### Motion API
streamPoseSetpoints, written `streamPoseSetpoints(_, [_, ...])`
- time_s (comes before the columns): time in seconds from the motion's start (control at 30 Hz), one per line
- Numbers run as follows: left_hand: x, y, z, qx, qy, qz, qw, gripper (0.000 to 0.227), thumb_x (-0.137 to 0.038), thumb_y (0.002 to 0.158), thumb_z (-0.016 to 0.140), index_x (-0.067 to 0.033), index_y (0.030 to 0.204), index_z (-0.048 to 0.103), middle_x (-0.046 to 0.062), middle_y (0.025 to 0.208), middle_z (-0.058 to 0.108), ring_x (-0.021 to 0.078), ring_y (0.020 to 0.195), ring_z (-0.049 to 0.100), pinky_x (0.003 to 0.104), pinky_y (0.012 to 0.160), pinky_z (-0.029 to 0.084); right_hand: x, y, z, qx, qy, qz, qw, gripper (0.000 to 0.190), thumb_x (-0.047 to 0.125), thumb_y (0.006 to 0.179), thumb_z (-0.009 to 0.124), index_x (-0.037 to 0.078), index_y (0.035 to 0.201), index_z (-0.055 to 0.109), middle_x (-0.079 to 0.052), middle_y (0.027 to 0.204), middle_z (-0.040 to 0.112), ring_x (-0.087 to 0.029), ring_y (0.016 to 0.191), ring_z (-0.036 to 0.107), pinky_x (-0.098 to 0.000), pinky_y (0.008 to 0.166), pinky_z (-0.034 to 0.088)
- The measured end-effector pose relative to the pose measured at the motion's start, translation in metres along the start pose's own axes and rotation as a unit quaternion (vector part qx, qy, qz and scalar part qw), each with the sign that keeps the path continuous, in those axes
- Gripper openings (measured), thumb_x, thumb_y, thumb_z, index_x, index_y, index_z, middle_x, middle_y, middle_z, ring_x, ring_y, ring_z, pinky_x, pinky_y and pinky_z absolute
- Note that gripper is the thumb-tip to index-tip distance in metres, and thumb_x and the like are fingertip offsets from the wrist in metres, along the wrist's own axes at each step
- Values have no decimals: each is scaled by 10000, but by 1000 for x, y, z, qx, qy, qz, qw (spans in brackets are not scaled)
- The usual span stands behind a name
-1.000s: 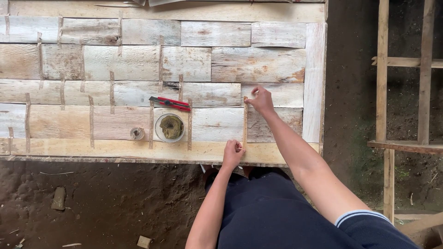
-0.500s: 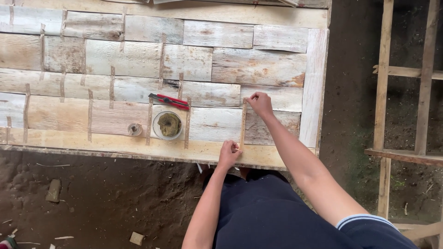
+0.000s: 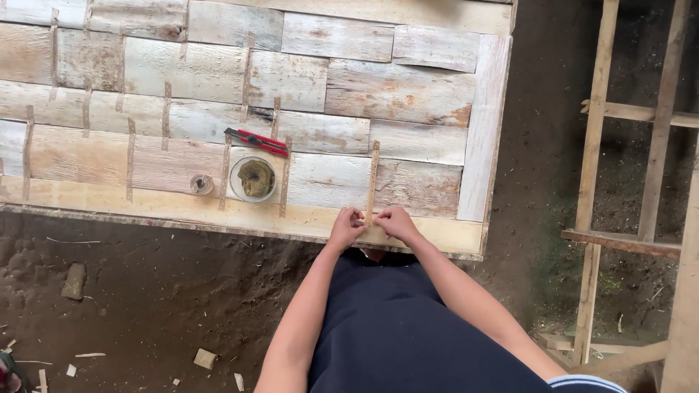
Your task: Applying thin strips of adhesive tape to the joints of a wooden panel using a utility knife to cut the tape.
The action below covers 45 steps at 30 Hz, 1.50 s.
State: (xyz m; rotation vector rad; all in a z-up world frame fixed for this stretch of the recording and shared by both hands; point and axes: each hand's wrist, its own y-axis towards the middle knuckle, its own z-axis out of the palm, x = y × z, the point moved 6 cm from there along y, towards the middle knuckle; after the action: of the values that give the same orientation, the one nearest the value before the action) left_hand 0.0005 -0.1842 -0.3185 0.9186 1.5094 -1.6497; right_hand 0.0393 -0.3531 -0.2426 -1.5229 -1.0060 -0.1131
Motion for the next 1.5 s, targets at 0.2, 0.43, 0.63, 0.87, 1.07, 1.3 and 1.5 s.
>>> streamPoseSetpoints(0.2, [4,2,-3,19,15,-1,1000,350,106,735,755,-42,1026,626,73,1054,429,271,913,744,314,830,618,10,-19,5,-11,25,-25,999,288,145,791,745,-30,1017,776,-114,643,626,-178,472,645,-289,441,547])
streamPoseSetpoints(0.43, [-2,3,-3,47,13,-6,999,357,110,737,750,-39,1039,631,77,1061,425,264,916,743,304,829,621,-14,2,16,-44,-8,-27,999,250,223,783,752,55,961,804,-73,637,662,-178,447,662,-329,436,542])
streamPoseSetpoints(0.63, [4,8,-4,69,6,-10,998,348,113,765,742,-34,1059,629,92,1078,428,275,966,736,293,853,616,-24,6,24,-66,0,-10,998,199,203,787,709,74,910,800,-22,634,642,-169,449,668,-309,459,526])
streamPoseSetpoints(0.87, [6,12,-6,85,40,7,996,352,111,757,777,-36,1048,643,119,1091,468,291,952,737,291,844,612,-50,26,33,-75,11,2,997,216,227,798,685,67,899,790,-33,614,628,-170,467,667,-294,488,528])
streamPoseSetpoints(1.07, [0,11,-11,85,57,14,995,331,130,765,752,-12,1043,642,177,1089,499,342,972,726,313,851,617,-29,5,35,-55,45,21,997,216,210,823,664,26,903,745,-73,570,576,-148,455,621,-252,426,524])
streamPoseSetpoints(1.3, [22,27,-12,99,187,0,977,269,-13,803,759,-149,1027,697,69,1055,611,239,961,742,315,849,604,5,-36,30,-55,111,33,992,239,194,832,708,-13,950,709,-104,637,577,-157,507,606,-268,443,549])
streamPoseSetpoints(1.5, [-64,17,-31,52,331,186,924,214,35,810,569,-118,921,670,87,883,598,325,855,698,409,749,579,-14,-22,35,-59,157,20,986,190,193,832,695,27,919,663,-58,669,545,-98,483,514,-234,411,494])
